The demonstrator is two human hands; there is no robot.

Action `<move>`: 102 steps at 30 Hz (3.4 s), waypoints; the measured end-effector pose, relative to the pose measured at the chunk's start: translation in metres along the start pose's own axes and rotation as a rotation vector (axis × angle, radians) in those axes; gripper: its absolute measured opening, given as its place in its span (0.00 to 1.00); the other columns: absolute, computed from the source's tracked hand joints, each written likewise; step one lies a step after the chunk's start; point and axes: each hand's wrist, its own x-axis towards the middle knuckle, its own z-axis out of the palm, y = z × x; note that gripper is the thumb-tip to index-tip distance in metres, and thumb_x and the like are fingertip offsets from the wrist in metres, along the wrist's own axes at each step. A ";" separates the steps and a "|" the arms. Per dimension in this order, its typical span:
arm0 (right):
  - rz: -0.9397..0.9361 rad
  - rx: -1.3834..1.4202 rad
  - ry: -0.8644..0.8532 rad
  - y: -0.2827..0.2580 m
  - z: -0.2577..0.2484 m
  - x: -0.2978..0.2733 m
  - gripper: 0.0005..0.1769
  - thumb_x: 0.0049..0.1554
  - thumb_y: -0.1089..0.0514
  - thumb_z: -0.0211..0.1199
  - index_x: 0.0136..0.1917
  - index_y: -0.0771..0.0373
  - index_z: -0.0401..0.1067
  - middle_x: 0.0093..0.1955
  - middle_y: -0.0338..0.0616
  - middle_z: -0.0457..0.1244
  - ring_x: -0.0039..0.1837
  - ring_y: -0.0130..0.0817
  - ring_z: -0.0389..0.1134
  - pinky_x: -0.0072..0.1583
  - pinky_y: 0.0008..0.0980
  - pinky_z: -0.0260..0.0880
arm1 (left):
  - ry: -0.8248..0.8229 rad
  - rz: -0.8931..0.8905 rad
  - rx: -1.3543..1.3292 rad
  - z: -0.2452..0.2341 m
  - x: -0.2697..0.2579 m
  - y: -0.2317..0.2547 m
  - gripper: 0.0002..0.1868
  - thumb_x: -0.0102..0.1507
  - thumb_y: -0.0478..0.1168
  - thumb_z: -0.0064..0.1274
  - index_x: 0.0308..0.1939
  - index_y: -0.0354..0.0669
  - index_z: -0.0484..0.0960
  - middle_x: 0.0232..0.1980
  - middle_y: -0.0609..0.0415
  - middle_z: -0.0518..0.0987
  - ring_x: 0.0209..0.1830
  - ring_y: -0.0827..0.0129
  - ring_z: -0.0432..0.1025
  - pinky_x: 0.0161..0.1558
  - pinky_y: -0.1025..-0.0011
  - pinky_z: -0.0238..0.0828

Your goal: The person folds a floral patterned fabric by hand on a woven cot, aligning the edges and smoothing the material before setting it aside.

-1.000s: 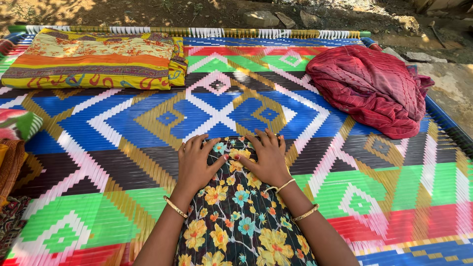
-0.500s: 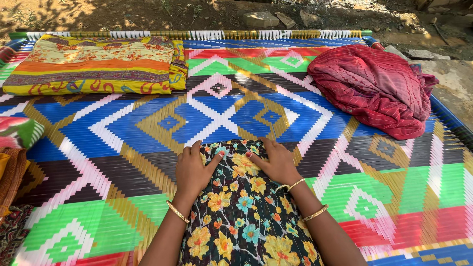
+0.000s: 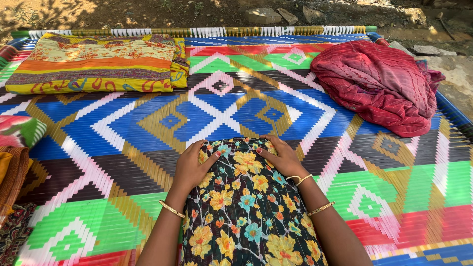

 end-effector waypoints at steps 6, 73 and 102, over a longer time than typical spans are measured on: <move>0.020 -0.016 0.009 -0.002 0.000 0.000 0.39 0.55 0.29 0.59 0.71 0.53 0.67 0.71 0.50 0.63 0.73 0.48 0.62 0.70 0.45 0.61 | 0.039 0.024 0.005 0.000 -0.001 0.002 0.42 0.60 0.67 0.54 0.62 0.35 0.76 0.60 0.38 0.79 0.61 0.49 0.74 0.60 0.55 0.70; -0.183 -0.098 0.043 -0.008 -0.002 -0.007 0.36 0.60 0.35 0.57 0.72 0.60 0.65 0.69 0.51 0.62 0.72 0.51 0.60 0.69 0.48 0.59 | 0.137 0.019 -0.102 0.004 0.001 0.000 0.33 0.63 0.62 0.54 0.54 0.33 0.82 0.48 0.40 0.84 0.49 0.52 0.80 0.49 0.60 0.74; -0.105 -0.045 -0.008 -0.006 -0.003 -0.011 0.44 0.58 0.25 0.51 0.76 0.55 0.63 0.69 0.47 0.61 0.69 0.45 0.61 0.69 0.47 0.61 | 0.109 -0.212 0.006 0.013 0.003 -0.026 0.30 0.69 0.53 0.56 0.64 0.31 0.80 0.36 0.34 0.83 0.33 0.55 0.75 0.37 0.61 0.68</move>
